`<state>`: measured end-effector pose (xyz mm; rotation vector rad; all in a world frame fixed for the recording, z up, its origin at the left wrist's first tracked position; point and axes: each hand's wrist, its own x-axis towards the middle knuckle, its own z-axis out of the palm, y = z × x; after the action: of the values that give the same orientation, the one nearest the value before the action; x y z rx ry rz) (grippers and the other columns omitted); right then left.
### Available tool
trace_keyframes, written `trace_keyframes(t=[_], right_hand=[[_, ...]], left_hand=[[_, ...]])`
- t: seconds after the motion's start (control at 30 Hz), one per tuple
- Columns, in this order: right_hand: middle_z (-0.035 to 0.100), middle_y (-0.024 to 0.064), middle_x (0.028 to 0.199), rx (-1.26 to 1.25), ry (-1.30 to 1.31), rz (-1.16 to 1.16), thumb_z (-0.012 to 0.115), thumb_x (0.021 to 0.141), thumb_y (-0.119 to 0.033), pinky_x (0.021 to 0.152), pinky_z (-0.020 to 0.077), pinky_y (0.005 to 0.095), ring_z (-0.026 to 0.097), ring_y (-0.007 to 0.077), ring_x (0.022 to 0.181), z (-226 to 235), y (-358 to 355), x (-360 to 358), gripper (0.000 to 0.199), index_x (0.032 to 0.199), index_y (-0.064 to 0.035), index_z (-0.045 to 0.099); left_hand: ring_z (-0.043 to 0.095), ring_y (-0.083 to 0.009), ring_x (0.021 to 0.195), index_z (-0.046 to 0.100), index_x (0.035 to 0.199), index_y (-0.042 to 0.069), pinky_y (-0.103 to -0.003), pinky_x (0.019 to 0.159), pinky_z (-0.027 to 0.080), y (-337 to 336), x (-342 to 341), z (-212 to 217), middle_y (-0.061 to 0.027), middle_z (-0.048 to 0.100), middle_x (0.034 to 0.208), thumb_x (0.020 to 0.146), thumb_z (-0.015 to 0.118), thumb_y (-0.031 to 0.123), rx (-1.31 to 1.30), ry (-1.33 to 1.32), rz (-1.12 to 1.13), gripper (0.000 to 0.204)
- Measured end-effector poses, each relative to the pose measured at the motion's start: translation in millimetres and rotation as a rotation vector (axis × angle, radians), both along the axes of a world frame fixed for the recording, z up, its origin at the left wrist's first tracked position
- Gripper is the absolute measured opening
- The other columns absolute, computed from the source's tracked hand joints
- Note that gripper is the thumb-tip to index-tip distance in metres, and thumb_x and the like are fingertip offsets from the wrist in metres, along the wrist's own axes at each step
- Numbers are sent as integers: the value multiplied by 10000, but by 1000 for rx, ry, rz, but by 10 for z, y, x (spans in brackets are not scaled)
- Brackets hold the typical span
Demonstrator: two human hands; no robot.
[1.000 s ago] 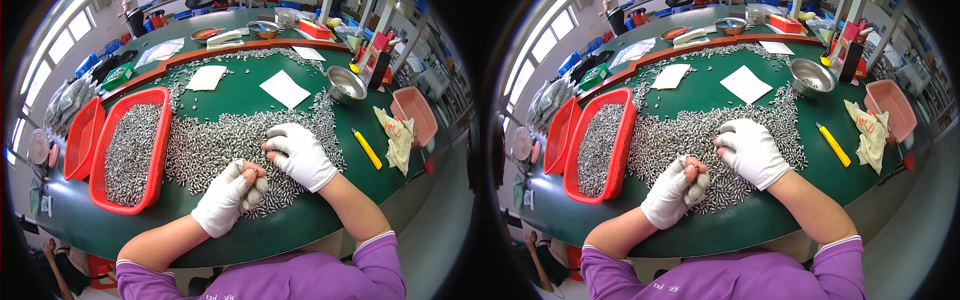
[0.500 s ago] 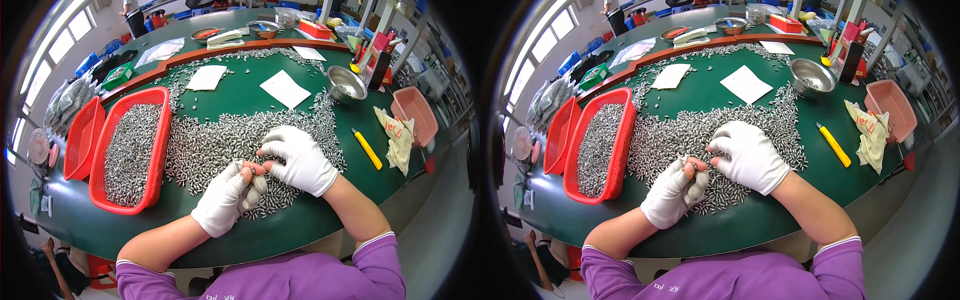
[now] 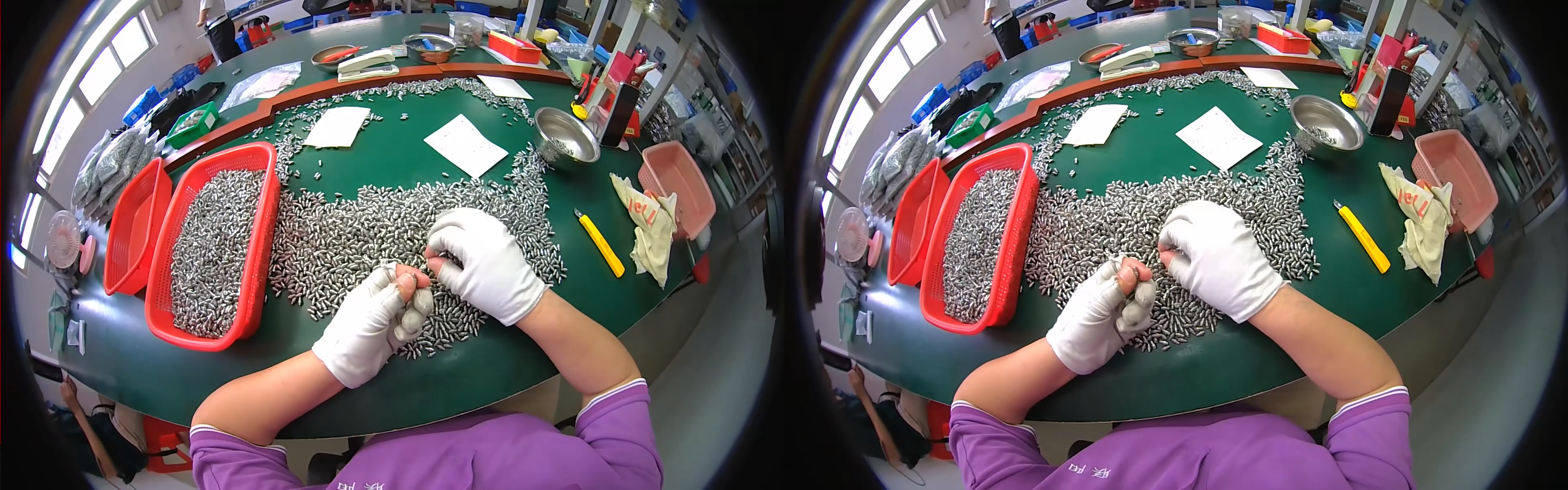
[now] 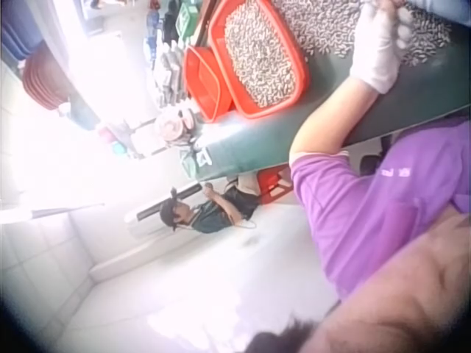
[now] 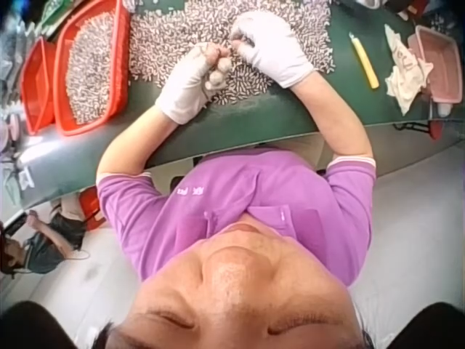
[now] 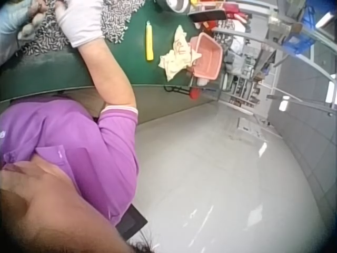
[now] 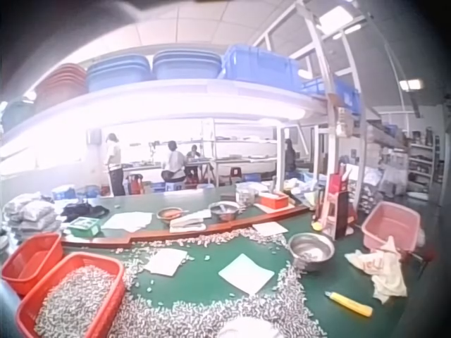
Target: Sorting and inspecting small metal components on a workbench.
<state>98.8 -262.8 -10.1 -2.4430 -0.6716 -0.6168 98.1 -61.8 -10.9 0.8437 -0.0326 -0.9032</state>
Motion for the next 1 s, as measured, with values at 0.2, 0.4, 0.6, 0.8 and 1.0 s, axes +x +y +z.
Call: trace_keyframes(t=[0.2,0.4,0.6,0.8,1.0], right_hand=[[645,79,952,237,0,79,739,720,-27,842,511,383,631,286,958,118,-6,-40,160,834,-67,633],[648,80,936,237,-23,185,764,692,-63,807,518,372,632,279,941,117,3,-36,183,840,-65,656],[652,76,924,332,55,281,773,712,-85,787,524,367,638,267,905,80,2,-26,191,879,-62,683],[664,89,928,317,41,115,762,737,-53,841,509,355,634,267,948,44,-19,-26,183,908,-40,696],[653,81,1017,-39,38,-74,742,727,-156,878,507,396,618,286,998,-29,-108,14,174,881,-87,699]], left_hand=[[426,-60,646,545,1024,132,-200,576,352,-7,9,23,0,529,852,917,671,260,-34,-38,-9,209],[440,-59,671,520,1039,140,-191,589,363,-2,2,20,-1,531,878,916,670,234,-30,-6,-2,215],[491,-65,663,486,1040,114,-205,604,413,23,27,21,-9,579,892,946,631,238,2,-22,-54,212],[428,-58,622,523,1011,120,-193,559,354,-5,26,17,6,520,831,917,671,276,1,-1,-70,235],[440,-68,614,542,1001,117,-208,557,364,-4,15,12,-8,545,836,923,658,299,-22,-5,-28,229]])
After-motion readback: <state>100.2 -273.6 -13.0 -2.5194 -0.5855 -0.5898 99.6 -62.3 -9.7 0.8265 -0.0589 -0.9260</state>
